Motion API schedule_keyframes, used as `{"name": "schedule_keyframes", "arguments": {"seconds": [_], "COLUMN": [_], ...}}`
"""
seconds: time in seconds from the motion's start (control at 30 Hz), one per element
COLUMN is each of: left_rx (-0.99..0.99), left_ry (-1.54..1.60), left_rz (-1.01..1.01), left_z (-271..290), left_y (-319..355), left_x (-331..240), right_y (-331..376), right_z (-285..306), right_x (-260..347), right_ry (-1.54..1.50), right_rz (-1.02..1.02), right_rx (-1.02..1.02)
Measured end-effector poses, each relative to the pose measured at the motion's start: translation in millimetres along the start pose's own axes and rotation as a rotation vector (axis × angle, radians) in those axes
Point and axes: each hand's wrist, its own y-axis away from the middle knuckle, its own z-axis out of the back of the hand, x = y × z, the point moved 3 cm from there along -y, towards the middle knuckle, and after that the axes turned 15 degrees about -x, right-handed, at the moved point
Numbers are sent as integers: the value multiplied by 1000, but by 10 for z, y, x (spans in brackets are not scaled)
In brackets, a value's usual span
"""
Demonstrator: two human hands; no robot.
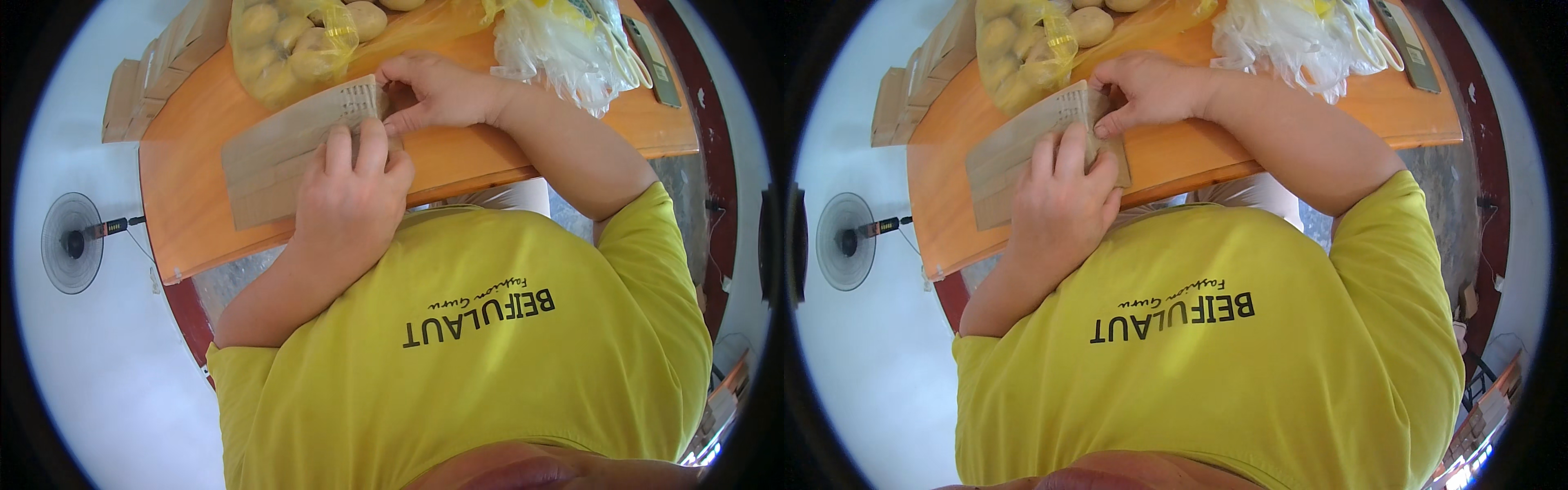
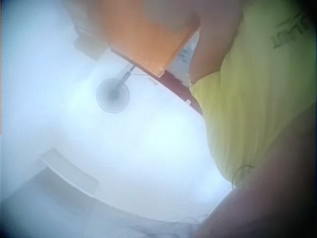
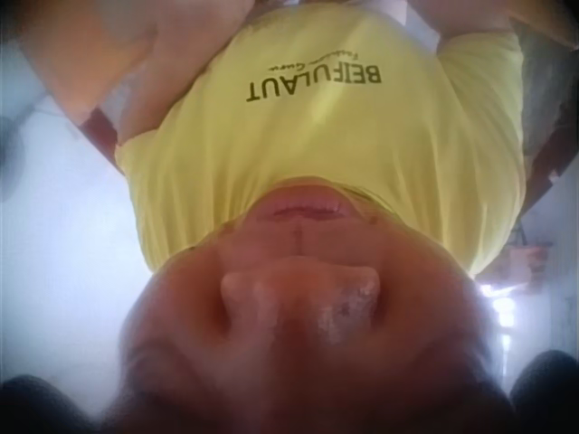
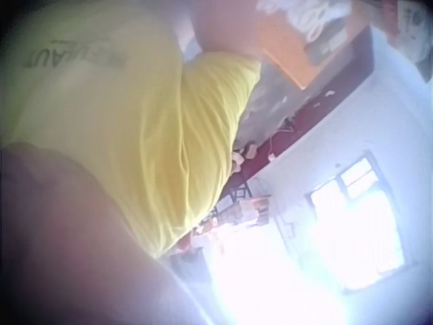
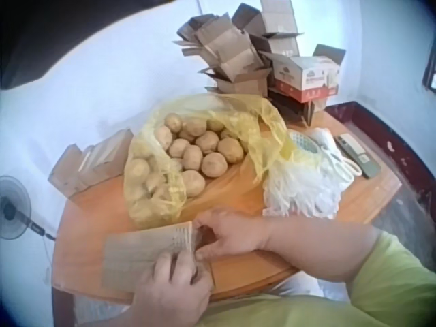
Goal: The person assembles a small cardboard box by folding and tucking its flaps into place. They repeatedly adjust and press the flaps to secure the box, then set it aside and pick up another box to begin the same process.
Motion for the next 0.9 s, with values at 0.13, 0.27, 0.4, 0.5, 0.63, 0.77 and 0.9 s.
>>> {"name": "schedule_keyframes", "arguments": {"seconds": [0.13,0.27,0.4,0.5,0.63,0.77,0.9], "left_rx": [-17,-25,-33,-53,-66,-43,-7], "left_ry": [3,-5,6,4,-3,71,358], "left_rz": [-4,-9,0,-3,-1,44,170], "left_z": [-23,-26,-24,-10,-26,-15,78], "left_y": [9,2,-1,-3,12,26,32], "left_x": [1,3,0,1,7,32,232], "right_y": [-12,-12,-1,28,-3,-4,16], "right_z": [-13,-10,-32,26,-1,-19,-26], "right_x": [14,8,-93,-62,-2,-1,-32], "right_ry": [25,51,44,-38,9,59,78], "right_rz": [-1,27,132,132,51,56,118], "right_rx": [7,4,-15,-24,11,-9,-65]}}
